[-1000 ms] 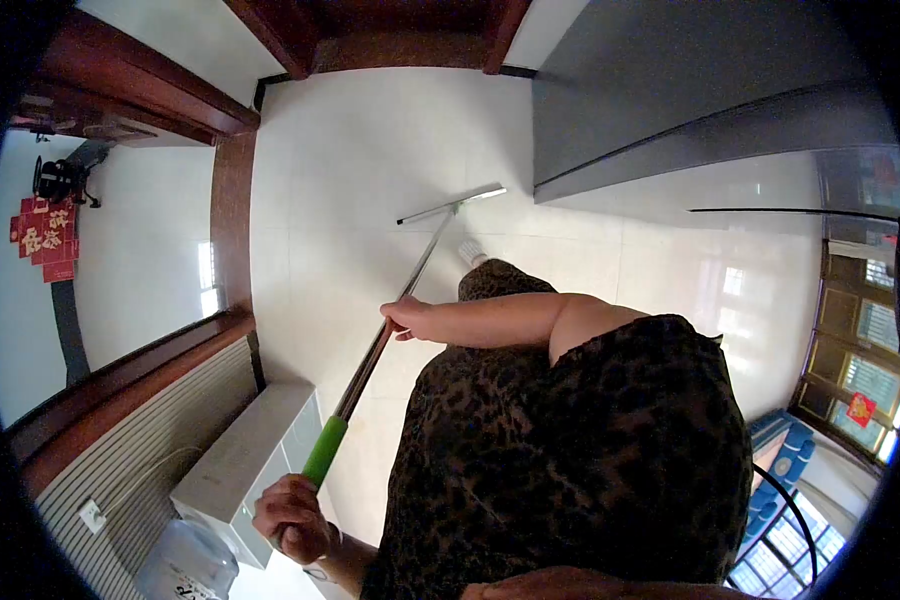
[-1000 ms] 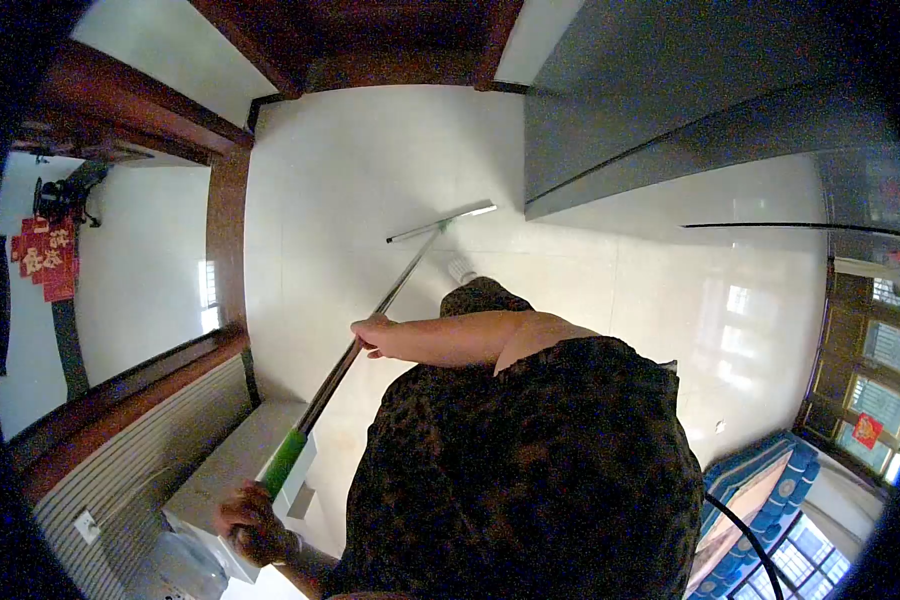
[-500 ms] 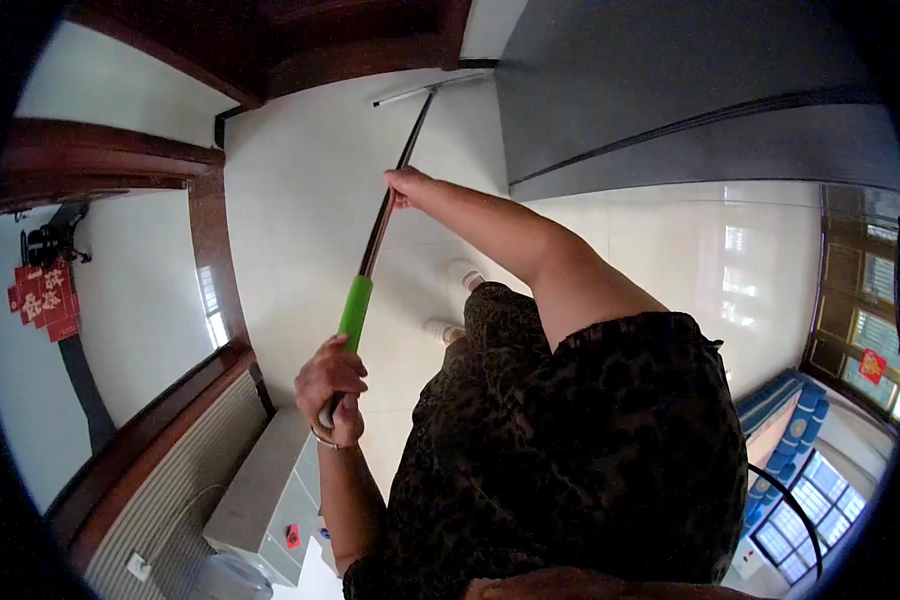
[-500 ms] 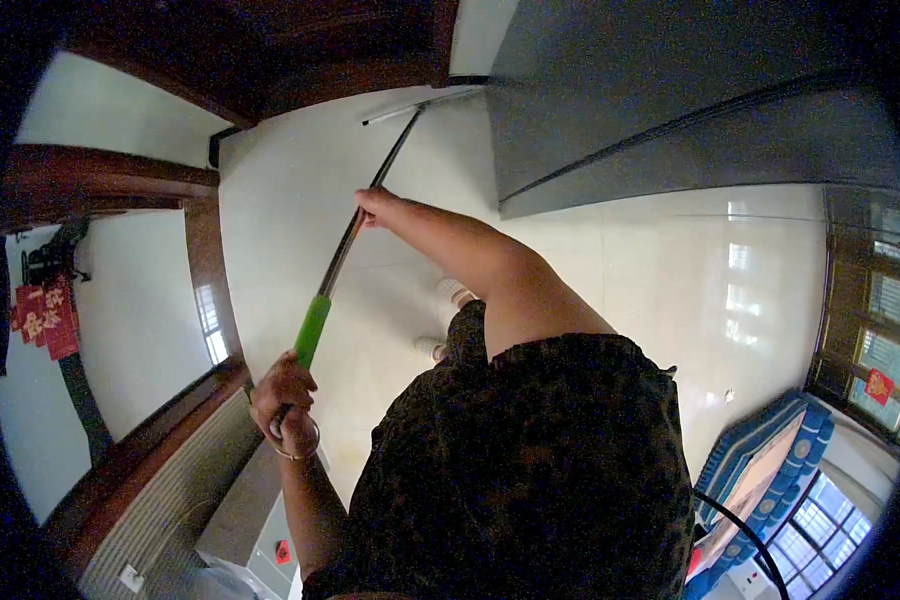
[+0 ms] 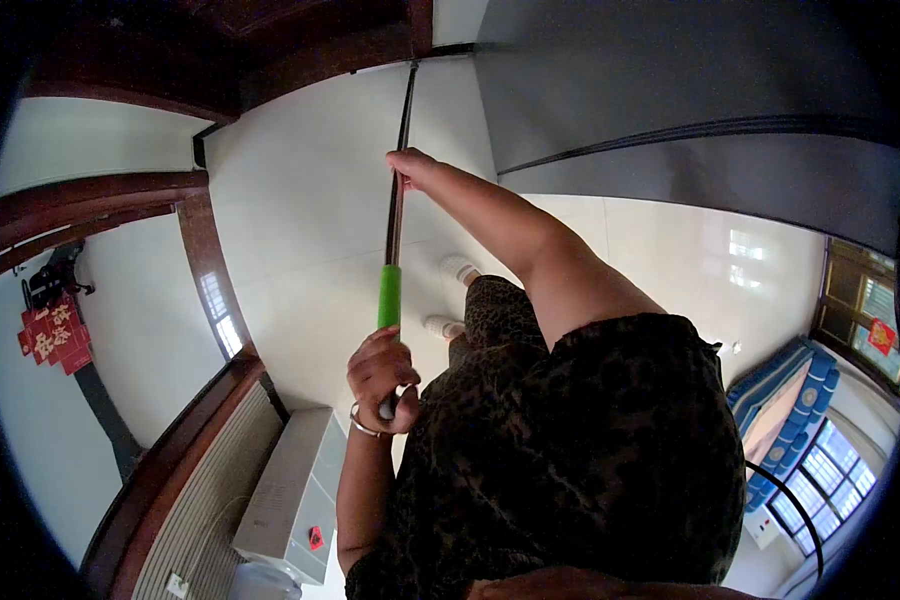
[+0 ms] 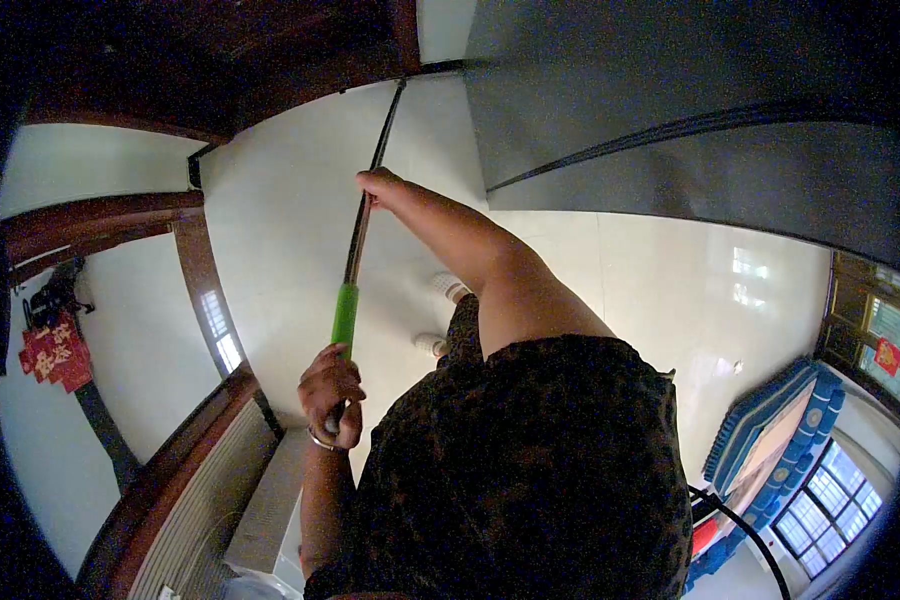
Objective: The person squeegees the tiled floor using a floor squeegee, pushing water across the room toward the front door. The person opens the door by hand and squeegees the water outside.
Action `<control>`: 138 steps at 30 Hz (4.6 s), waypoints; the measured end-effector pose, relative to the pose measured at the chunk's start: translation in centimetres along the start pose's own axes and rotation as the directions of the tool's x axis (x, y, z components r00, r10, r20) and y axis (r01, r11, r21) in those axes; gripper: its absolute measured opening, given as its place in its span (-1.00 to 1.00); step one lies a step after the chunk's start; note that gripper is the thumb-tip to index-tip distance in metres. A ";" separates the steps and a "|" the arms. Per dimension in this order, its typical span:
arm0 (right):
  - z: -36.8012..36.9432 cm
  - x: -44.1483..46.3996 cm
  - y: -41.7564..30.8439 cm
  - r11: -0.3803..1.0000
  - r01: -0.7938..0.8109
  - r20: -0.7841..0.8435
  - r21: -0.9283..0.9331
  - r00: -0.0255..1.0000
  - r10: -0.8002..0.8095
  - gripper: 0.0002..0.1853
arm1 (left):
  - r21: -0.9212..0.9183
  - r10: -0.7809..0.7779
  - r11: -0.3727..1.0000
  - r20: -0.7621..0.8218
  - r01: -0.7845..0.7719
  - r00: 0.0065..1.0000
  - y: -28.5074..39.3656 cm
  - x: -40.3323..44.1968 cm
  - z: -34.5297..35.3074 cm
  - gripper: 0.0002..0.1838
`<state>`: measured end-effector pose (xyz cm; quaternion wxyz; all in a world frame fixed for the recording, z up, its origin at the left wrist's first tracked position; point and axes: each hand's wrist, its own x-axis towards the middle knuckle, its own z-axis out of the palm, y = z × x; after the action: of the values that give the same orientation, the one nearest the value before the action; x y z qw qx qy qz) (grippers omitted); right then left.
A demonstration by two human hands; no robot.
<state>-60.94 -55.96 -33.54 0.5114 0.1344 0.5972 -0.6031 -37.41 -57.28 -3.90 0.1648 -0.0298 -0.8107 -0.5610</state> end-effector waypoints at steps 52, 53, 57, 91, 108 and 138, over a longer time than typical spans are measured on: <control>18.9 -30.7 37.5 0.840 -0.469 0.350 -0.272 0.765 0.541 -0.81 | -0.090 -0.154 0.988 -0.521 0.126 0.839 20.8 -38.9 -11.0 -0.57; 19.0 -31.7 37.3 0.839 -0.462 0.334 -0.288 0.773 0.540 -0.80 | -0.117 -0.121 0.991 -0.531 0.069 0.839 21.7 -40.0 -10.5 -0.64; 19.9 -33.5 33.5 0.864 -0.347 0.436 -0.365 0.756 0.488 -0.79 | -0.083 -0.005 0.996 -0.471 -0.039 0.882 24.9 -37.4 -7.4 -0.61; -4.2 -37.6 40.3 0.772 -0.312 0.340 -0.553 0.761 0.552 -0.76 | 0.014 -0.177 0.964 -0.714 0.267 0.677 29.0 -43.8 23.2 -0.54; -9.6 -43.8 43.9 0.744 -0.219 0.304 -0.631 0.813 0.497 -0.80 | 0.016 -0.084 0.975 -0.899 0.224 0.429 35.5 -46.1 35.5 -0.77; -33.5 -46.6 44.5 0.707 -0.442 0.290 -0.552 0.694 0.659 -0.81 | -0.043 -0.156 0.987 -0.423 0.152 0.893 37.8 -43.3 49.3 -0.80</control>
<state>-20.85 4.60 -31.87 0.8164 0.0434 0.5045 -0.2775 0.81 7.86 1.50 0.2923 0.1564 -0.7525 -0.5690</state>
